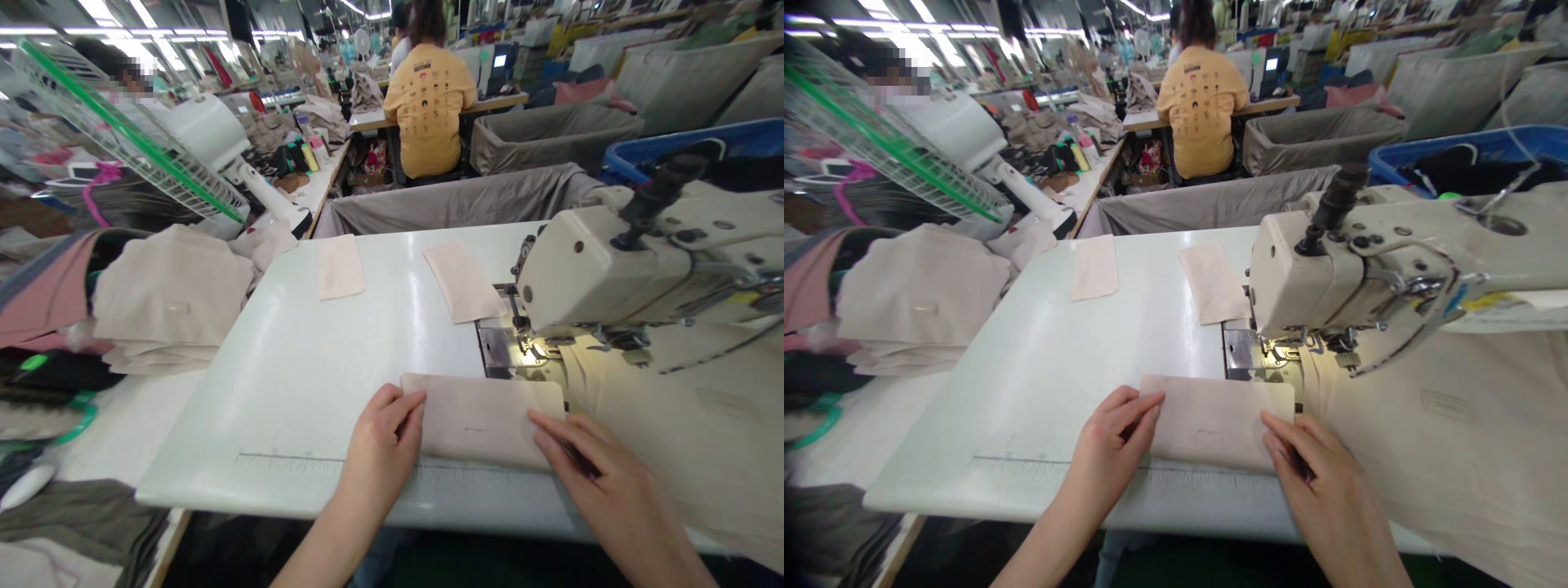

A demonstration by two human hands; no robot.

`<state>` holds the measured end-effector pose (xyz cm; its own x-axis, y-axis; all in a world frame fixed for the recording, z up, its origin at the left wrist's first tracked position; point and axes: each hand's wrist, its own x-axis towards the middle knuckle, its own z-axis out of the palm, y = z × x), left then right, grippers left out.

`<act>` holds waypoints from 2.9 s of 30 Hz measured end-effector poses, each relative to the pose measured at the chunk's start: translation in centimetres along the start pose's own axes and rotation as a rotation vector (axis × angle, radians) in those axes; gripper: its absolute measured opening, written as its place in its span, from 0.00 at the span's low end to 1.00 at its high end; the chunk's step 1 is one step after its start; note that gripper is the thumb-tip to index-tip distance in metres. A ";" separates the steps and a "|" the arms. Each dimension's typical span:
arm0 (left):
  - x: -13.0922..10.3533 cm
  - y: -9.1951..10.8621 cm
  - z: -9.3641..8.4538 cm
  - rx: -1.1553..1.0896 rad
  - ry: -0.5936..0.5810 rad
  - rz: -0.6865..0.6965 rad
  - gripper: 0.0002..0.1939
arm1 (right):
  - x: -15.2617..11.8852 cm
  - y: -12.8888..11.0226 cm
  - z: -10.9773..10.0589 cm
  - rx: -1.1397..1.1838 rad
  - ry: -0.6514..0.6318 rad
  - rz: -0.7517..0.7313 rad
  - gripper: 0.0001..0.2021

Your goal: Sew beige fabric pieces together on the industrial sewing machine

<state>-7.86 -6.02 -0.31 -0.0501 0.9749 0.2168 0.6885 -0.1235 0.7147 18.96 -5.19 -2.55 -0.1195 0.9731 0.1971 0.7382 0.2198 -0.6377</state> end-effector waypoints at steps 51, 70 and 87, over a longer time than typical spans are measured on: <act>1.6 -0.8 -0.6 0.198 -0.023 0.105 0.18 | 1.3 -0.7 0.1 0.146 0.010 0.097 0.11; 5.9 0.3 -0.7 0.748 -0.317 0.560 0.13 | 2.5 0.0 -2.5 -0.368 -0.139 -0.357 0.04; 18.0 3.2 7.0 0.544 -0.525 0.627 0.17 | 2.6 -1.6 -0.7 -0.320 -0.086 -0.173 0.08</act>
<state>-1.46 12.45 1.21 0.6755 0.7365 0.0353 0.7266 -0.6730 0.1386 17.89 -3.10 -0.52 -0.3058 0.9287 0.2097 0.8707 0.3619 -0.3329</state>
